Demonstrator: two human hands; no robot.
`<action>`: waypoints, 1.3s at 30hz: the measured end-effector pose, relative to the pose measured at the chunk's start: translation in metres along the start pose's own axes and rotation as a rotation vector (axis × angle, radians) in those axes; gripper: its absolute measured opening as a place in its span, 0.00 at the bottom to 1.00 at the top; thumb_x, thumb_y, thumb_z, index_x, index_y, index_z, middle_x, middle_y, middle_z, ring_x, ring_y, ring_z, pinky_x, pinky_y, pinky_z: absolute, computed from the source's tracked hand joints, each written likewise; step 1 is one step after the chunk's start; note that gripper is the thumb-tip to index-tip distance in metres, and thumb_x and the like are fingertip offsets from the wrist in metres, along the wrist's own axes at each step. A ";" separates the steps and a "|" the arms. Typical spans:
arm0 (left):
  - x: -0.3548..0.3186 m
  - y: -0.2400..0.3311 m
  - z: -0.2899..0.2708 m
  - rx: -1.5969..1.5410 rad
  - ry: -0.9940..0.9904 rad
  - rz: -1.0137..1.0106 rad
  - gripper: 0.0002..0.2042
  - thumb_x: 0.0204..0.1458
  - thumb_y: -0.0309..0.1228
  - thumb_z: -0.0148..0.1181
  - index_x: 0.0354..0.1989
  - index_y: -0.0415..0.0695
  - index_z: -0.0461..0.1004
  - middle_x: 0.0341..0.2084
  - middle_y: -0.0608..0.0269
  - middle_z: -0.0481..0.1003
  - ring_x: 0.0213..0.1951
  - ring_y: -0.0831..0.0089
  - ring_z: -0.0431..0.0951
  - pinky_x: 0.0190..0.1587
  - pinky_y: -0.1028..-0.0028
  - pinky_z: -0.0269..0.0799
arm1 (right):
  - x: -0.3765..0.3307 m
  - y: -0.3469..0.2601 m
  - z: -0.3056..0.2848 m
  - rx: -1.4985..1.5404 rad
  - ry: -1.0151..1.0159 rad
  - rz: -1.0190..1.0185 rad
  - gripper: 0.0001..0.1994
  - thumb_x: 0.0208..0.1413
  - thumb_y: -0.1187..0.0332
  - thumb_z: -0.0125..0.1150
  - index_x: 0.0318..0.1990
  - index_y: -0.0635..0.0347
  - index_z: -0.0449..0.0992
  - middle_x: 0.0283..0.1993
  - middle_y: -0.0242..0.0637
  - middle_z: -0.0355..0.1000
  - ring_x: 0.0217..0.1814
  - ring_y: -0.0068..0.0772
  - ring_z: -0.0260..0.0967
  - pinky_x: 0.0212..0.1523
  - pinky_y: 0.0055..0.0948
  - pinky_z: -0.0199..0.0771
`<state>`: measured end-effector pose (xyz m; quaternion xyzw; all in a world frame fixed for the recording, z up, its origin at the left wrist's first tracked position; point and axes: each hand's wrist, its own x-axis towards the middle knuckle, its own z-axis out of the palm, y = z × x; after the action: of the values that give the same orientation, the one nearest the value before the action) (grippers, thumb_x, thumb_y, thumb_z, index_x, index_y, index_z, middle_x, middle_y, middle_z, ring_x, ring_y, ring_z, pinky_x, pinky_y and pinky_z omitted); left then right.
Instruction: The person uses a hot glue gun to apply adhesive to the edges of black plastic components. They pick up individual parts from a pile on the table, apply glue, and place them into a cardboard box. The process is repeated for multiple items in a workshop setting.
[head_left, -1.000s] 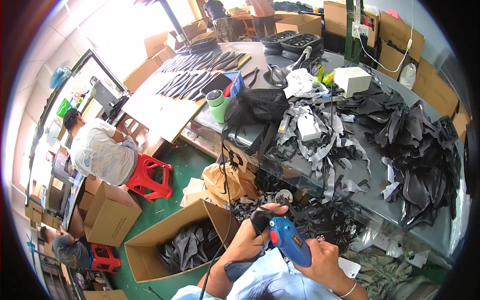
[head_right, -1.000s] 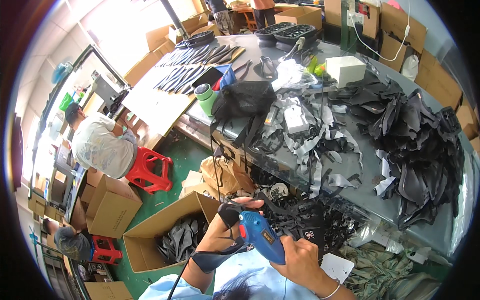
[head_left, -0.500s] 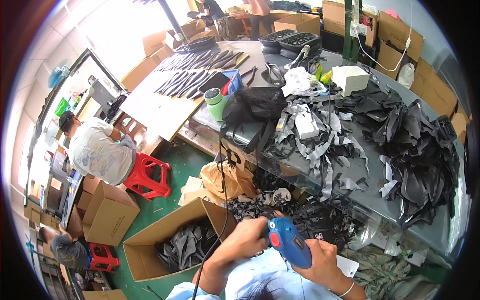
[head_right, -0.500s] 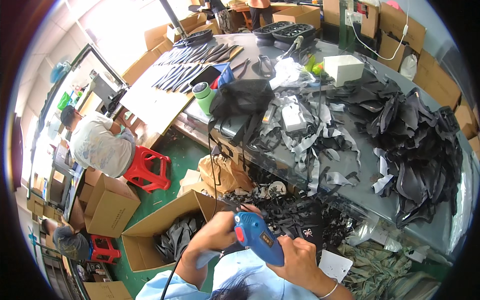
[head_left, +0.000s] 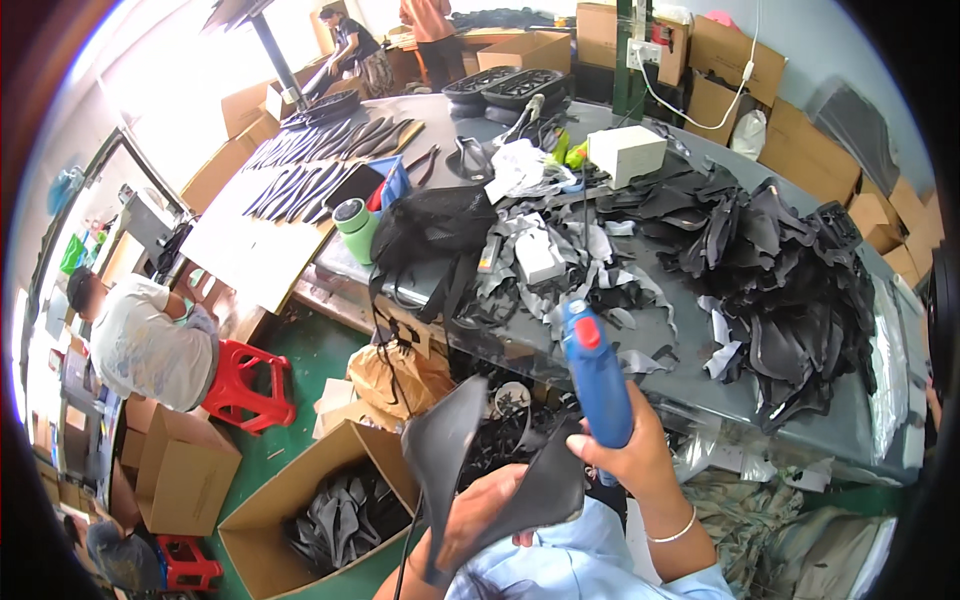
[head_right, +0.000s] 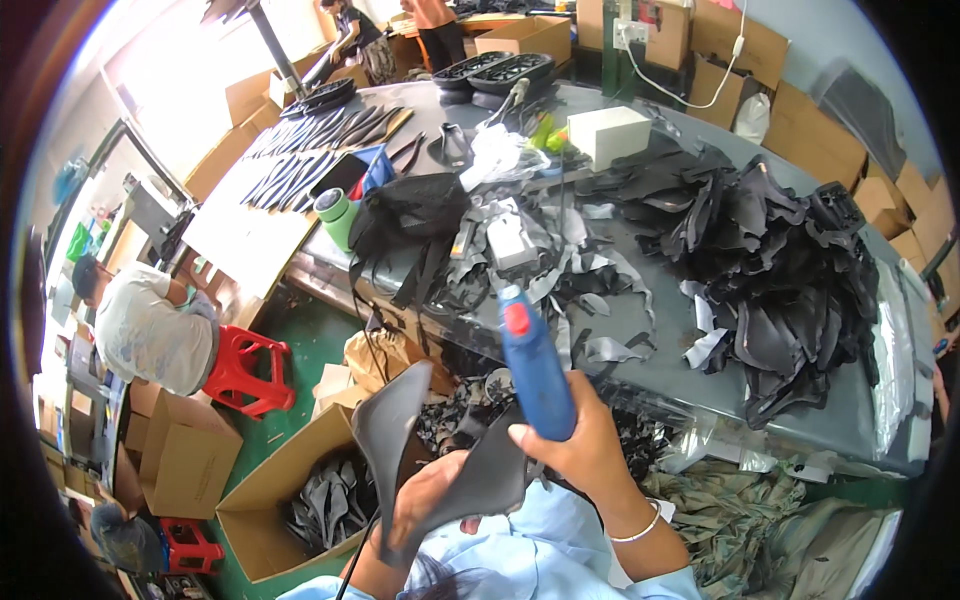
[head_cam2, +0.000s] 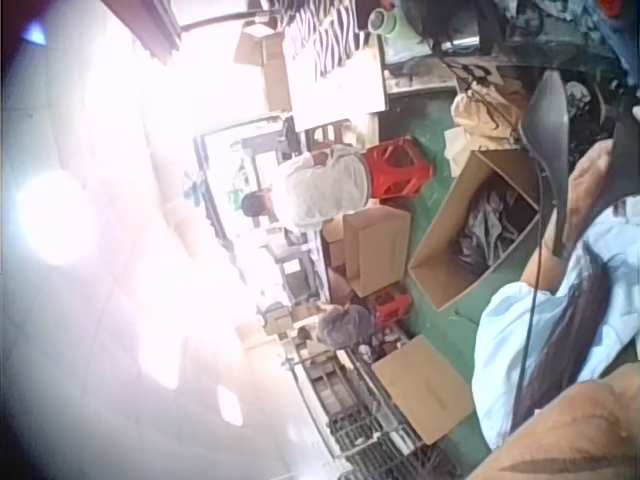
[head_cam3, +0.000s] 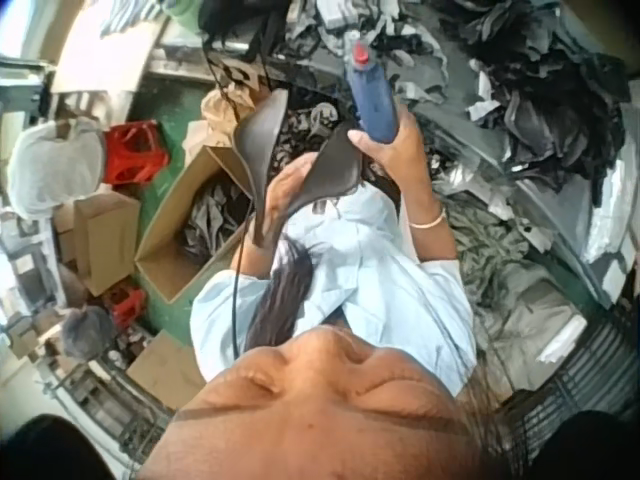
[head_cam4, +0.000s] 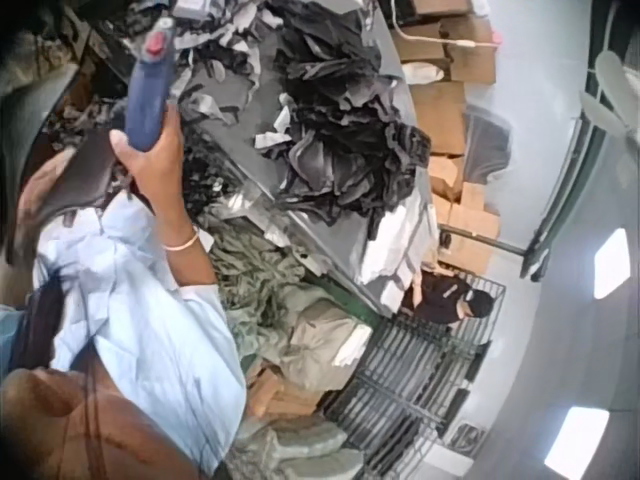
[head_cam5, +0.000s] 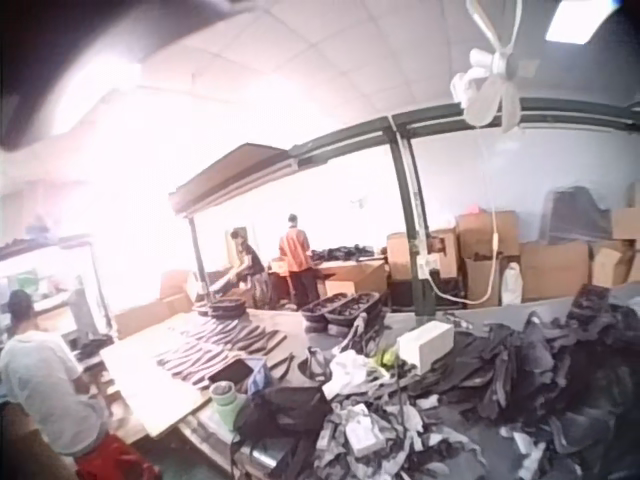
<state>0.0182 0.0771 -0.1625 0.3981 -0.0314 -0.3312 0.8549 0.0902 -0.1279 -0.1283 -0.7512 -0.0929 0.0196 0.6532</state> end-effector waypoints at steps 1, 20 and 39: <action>0.000 -0.011 -0.003 0.035 -0.016 0.053 0.28 0.54 0.44 0.53 0.58 0.40 0.57 0.46 0.54 0.68 0.40 0.68 0.74 0.38 0.69 0.73 | 0.002 0.005 0.001 0.013 0.074 -0.032 0.23 0.38 0.64 0.71 0.39 0.64 0.66 0.28 0.32 0.70 0.28 0.23 0.67 0.32 0.25 0.69; -0.006 0.056 0.002 0.056 0.795 0.614 0.14 0.50 0.28 0.50 0.44 0.32 0.63 0.35 0.52 0.73 0.34 0.65 0.77 0.31 0.69 0.79 | -0.054 0.035 0.013 -0.799 -0.138 -0.358 0.21 0.32 0.68 0.71 0.33 0.63 0.67 0.18 0.37 0.69 0.18 0.35 0.69 0.25 0.29 0.62; -0.004 0.033 -0.017 0.714 0.767 0.327 0.13 0.52 0.28 0.54 0.43 0.34 0.64 0.35 0.61 0.71 0.34 0.77 0.73 0.34 0.78 0.71 | -0.054 0.026 0.029 -0.658 -0.069 -0.351 0.24 0.31 0.65 0.74 0.35 0.63 0.66 0.21 0.40 0.70 0.21 0.42 0.69 0.26 0.35 0.67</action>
<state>0.0390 0.1061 -0.1502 0.7458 0.1107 0.0061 0.6569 0.0361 -0.1118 -0.1634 -0.8924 -0.2435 -0.0983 0.3669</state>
